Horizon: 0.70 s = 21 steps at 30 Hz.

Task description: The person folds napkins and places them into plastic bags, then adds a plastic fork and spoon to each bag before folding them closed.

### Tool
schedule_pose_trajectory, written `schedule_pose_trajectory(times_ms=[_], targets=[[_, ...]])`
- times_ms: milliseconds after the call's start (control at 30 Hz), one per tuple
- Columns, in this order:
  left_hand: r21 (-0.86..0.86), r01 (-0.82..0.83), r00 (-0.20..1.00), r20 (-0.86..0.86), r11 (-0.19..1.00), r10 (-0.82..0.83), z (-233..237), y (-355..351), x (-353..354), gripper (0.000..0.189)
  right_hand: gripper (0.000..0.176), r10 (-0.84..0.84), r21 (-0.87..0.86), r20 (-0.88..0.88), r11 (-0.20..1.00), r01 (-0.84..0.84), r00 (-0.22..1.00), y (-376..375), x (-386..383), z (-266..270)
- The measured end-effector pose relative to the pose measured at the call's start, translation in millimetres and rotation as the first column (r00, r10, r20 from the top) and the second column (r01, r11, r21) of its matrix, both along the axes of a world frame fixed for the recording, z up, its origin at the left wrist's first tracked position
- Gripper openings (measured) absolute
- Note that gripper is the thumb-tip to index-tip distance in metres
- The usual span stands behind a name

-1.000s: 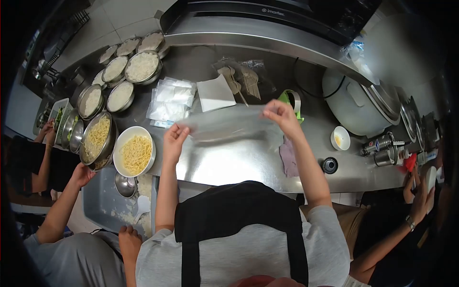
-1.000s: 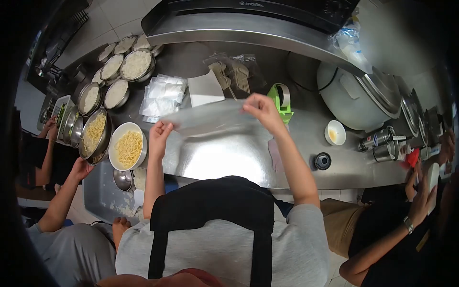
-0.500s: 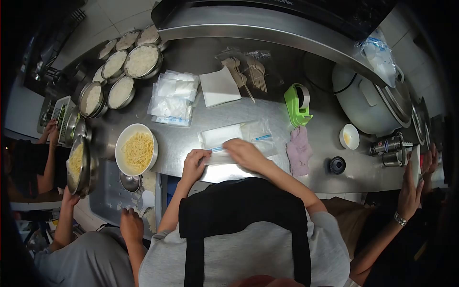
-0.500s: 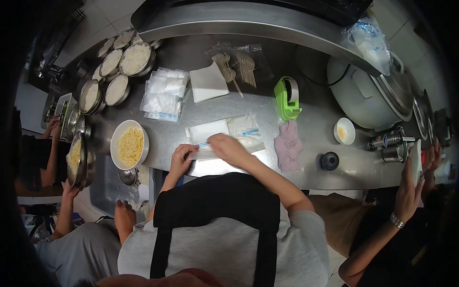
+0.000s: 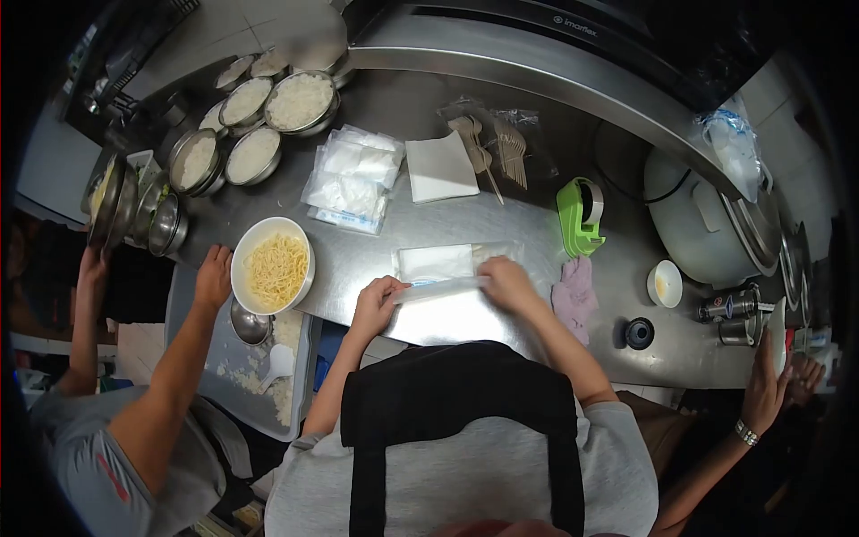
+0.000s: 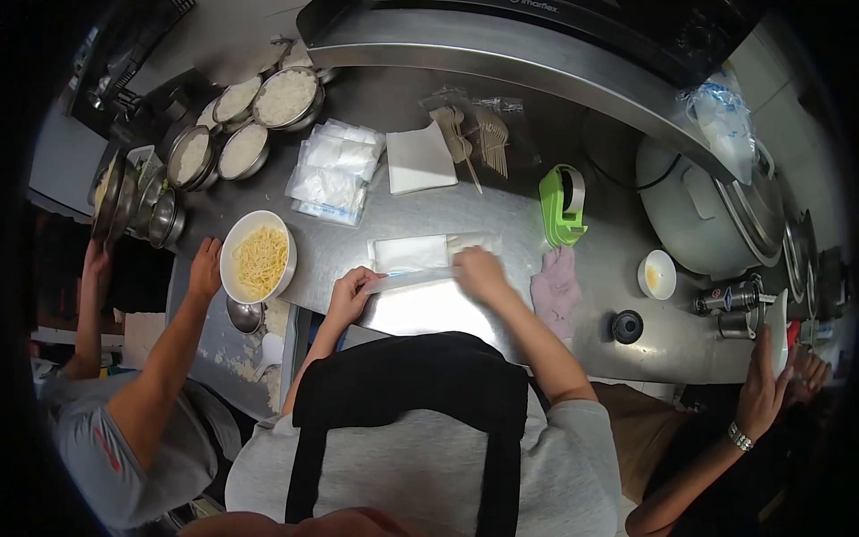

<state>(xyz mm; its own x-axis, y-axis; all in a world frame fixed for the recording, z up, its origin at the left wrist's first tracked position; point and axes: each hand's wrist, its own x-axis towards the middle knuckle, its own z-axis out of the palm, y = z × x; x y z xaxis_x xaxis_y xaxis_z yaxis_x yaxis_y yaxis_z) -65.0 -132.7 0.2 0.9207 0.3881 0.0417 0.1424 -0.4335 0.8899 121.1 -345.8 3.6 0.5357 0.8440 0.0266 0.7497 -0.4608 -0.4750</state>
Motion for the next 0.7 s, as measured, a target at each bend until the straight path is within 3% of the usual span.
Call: schedule_pose_trajectory(times_ms=[67,100,167,200,267,400,467,500,533,567,633,667,700], targets=[[-0.137,-0.007,0.998,0.059,0.991,0.016,-7.4,1.0,-0.6,0.009,0.007,-0.071,-0.023,-0.301,0.997,0.067,0.951,-26.5,26.7,24.5],[-0.138,-0.011,0.998,0.058,0.99,0.019,-4.8,1.8,-0.5,0.009,0.007,-0.068,-0.025,-0.301,0.998,0.064,0.951,-38.2,38.3,18.5],[-0.178,-0.031,0.996,-0.091,0.984,0.015,4.0,3.6,0.8,0.01,0.01,-0.06,0.197,-0.644,0.951,0.24,0.763,-52.2,55.8,2.6],[-0.178,-0.035,0.996,-0.09,0.983,0.019,3.3,3.1,2.5,0.01,0.01,-0.057,0.197,-0.643,0.951,0.236,0.764,-52.0,56.3,2.7],[-0.134,-0.078,0.997,-0.035,0.988,0.073,0.8,1.3,7.5,0.009,0.015,-0.097,0.214,-0.837,0.848,0.486,0.539,-50.7,55.7,2.7],[-0.069,-0.184,0.978,-0.116,0.981,0.175,9.7,-3.0,14.1,0.01,0.017,-0.136,0.274,-0.794,0.79,0.548,0.593,-37.2,51.5,-21.3],[-0.105,-0.179,0.983,-0.072,0.978,0.172,-3.5,-0.3,18.1,0.012,0.024,-0.301,0.265,-0.481,0.846,0.464,0.824,-34.9,51.3,-25.5],[-0.033,-0.196,0.977,-0.096,0.98,0.192,-0.2,-3.5,18.6,0.012,0.031,-0.369,0.242,-0.258,0.87,0.43,0.893,-35.7,47.8,-18.9],[0.049,-0.205,0.973,-0.101,0.978,0.209,-6.5,-3.7,19.0,0.01,0.033,-0.347,0.341,-0.26,0.84,0.422,0.901,-34.7,46.1,-22.4],[-0.003,-0.257,0.958,-0.129,0.966,0.254,-5.5,-6.3,19.0,0.008,0.03,-0.356,0.279,-0.37,0.838,0.469,0.858,-35.2,47.0,-24.4],[0.032,-0.264,0.962,-0.061,0.964,0.266,-12.0,-3.8,18.1,0.007,0.026,-0.289,0.324,-0.543,0.794,0.514,0.788,-26.8,42.6,-13.5],[0.046,-0.232,0.968,-0.088,0.972,0.235,-5.8,-1.4,15.8,0.01,0.024,-0.323,0.335,-0.403,0.819,0.466,0.856,-27.9,46.7,-23.6],[0.1,-0.23,0.965,-0.106,0.968,0.24,1.6,-1.2,15.2,0.011,0.024,-0.268,0.337,-0.524,0.807,0.485,0.809,-33.4,53.9,-41.1]])
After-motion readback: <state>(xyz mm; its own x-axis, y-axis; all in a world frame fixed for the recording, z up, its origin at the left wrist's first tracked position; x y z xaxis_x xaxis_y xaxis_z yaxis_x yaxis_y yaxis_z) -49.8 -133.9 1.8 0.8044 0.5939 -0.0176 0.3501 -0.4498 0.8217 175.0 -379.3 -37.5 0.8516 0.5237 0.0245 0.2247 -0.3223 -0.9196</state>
